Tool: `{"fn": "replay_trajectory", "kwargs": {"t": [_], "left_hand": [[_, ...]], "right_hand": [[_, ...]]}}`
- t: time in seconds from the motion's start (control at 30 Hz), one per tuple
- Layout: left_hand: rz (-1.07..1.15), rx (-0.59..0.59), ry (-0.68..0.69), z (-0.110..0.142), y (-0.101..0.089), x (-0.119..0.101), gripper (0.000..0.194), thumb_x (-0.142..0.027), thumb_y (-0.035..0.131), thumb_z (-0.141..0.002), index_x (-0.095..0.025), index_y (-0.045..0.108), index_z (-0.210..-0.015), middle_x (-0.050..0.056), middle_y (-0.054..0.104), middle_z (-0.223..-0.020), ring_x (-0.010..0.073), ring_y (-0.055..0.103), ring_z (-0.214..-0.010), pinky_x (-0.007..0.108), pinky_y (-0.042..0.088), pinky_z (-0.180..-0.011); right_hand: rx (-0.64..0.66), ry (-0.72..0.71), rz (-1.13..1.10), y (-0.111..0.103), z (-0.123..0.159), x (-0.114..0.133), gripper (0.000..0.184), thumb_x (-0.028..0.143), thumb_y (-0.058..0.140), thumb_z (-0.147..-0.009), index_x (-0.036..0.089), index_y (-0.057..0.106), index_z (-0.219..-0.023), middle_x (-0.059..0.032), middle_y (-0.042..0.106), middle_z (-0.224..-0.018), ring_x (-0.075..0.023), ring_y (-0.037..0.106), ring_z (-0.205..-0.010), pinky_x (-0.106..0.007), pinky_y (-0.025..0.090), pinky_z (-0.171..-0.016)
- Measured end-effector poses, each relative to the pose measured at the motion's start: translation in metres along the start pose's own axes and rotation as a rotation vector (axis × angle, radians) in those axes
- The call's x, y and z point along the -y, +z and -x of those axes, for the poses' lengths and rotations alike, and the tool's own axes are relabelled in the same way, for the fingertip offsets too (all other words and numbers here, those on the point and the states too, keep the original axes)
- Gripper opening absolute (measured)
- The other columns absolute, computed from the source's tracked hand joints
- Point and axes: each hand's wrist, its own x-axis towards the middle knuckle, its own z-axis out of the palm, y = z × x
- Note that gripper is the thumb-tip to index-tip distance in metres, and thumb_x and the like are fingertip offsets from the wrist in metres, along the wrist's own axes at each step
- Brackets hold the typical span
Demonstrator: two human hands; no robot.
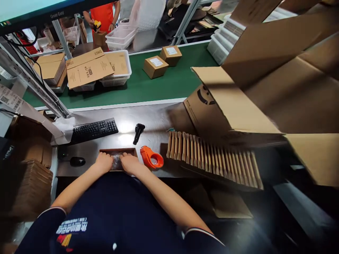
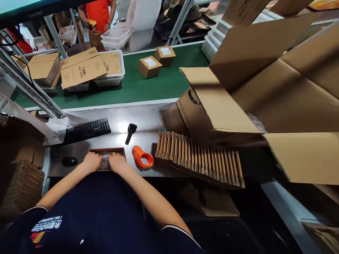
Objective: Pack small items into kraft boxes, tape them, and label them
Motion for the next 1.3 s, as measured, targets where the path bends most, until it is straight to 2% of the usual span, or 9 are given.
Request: {"fn": "replay_trajectory", "kwargs": {"t": [0.17,0.27,0.37,0.53,0.7,0.8,0.9,1.0,1.3], "left_hand": [[0.399,-0.327,0.203,0.033,-0.022,0.074,0.043,-0.055,0.058,-0.101,-0.027,0.075,-0.130,0.015,0.074,-0.139,0.0339,0.065,-0.136,0.056,0.047,-0.122],[0.742,-0.295,0.112,0.015,-0.004,0.107,0.089,-0.078,0.072,-0.083,-0.026,0.057,-0.154,0.019,0.055,-0.164,0.0388,0.051,-0.153,0.057,0.047,-0.121],[0.757,-0.129,0.044,-0.015,0.027,0.108,0.117,-0.080,0.083,-0.070,-0.020,0.045,-0.162,0.026,0.054,-0.162,0.0404,0.053,-0.150,0.055,0.049,-0.120],[0.566,-0.306,-0.038,-0.026,0.060,0.095,0.130,-0.061,0.091,-0.073,-0.021,0.017,-0.172,0.024,0.049,-0.165,0.0400,0.050,-0.152,0.061,0.037,-0.130],[0.210,-0.485,0.272,0.000,0.058,0.120,0.075,-0.043,0.069,-0.098,-0.025,0.039,-0.165,0.017,0.059,-0.161,0.0312,0.057,-0.150,0.056,0.046,-0.127],[-0.004,-0.341,0.429,0.021,0.040,0.134,0.051,-0.022,0.049,-0.104,-0.029,0.060,-0.153,0.010,0.065,-0.156,0.0266,0.053,-0.154,0.052,0.046,-0.127],[-0.159,-0.206,0.407,0.036,0.017,0.135,0.064,-0.027,0.068,-0.095,-0.033,0.057,-0.158,0.012,0.041,-0.176,0.0377,0.035,-0.164,0.064,0.035,-0.132],[-0.044,-0.141,0.317,0.036,0.006,0.129,0.089,-0.053,0.091,-0.076,-0.034,0.059,-0.156,0.015,0.019,-0.183,0.0469,0.035,-0.162,0.070,0.039,-0.127],[0.660,-0.534,0.032,0.000,0.050,0.112,0.041,-0.062,0.082,-0.083,-0.023,0.086,-0.096,0.016,0.072,-0.141,0.0343,0.069,-0.131,0.060,0.052,-0.119]], "right_hand": [[-0.388,-0.024,-0.756,0.012,0.036,-0.086,0.048,0.047,0.061,-0.098,0.024,0.064,-0.141,-0.0156,0.074,-0.132,-0.0305,0.072,-0.123,-0.050,0.061,-0.106],[-0.233,-0.035,-0.986,0.034,0.022,-0.119,0.058,0.056,0.075,-0.086,0.025,0.066,-0.134,-0.0160,0.072,-0.132,-0.0305,0.072,-0.125,-0.049,0.060,-0.105],[-0.164,-0.070,-1.002,0.067,-0.009,-0.113,0.058,0.056,0.079,-0.083,0.026,0.067,-0.131,-0.0136,0.074,-0.126,-0.0288,0.073,-0.120,-0.046,0.061,-0.102],[-0.420,0.041,-0.864,0.115,-0.033,-0.090,0.105,0.065,0.086,-0.074,0.020,0.042,-0.158,-0.0235,0.060,-0.152,-0.0410,0.062,-0.138,-0.066,0.050,-0.119],[-0.701,-0.242,-0.474,0.128,-0.013,-0.121,0.083,0.048,0.071,-0.097,0.022,0.035,-0.167,-0.0236,0.055,-0.162,-0.0402,0.059,-0.147,-0.065,0.052,-0.120],[-0.584,-0.504,-0.242,0.122,0.005,-0.141,0.053,0.020,0.056,-0.101,0.027,0.058,-0.153,-0.0145,0.067,-0.155,-0.0333,0.056,-0.151,-0.060,0.054,-0.119],[-0.418,-0.614,-0.114,0.109,0.018,-0.150,0.061,0.017,0.058,-0.094,0.027,0.059,-0.154,-0.0132,0.064,-0.158,-0.0341,0.050,-0.157,-0.065,0.046,-0.125],[-0.413,-0.594,-0.177,0.098,0.016,-0.144,0.072,0.039,0.073,-0.090,0.022,0.055,-0.158,-0.0173,0.064,-0.157,-0.0415,0.052,-0.153,-0.073,0.034,-0.129],[-0.773,-0.125,-0.795,0.108,-0.020,-0.098,0.033,0.049,0.065,-0.097,0.026,0.071,-0.120,-0.0108,0.079,-0.111,-0.0305,0.073,-0.109,-0.059,0.059,-0.105]]}}
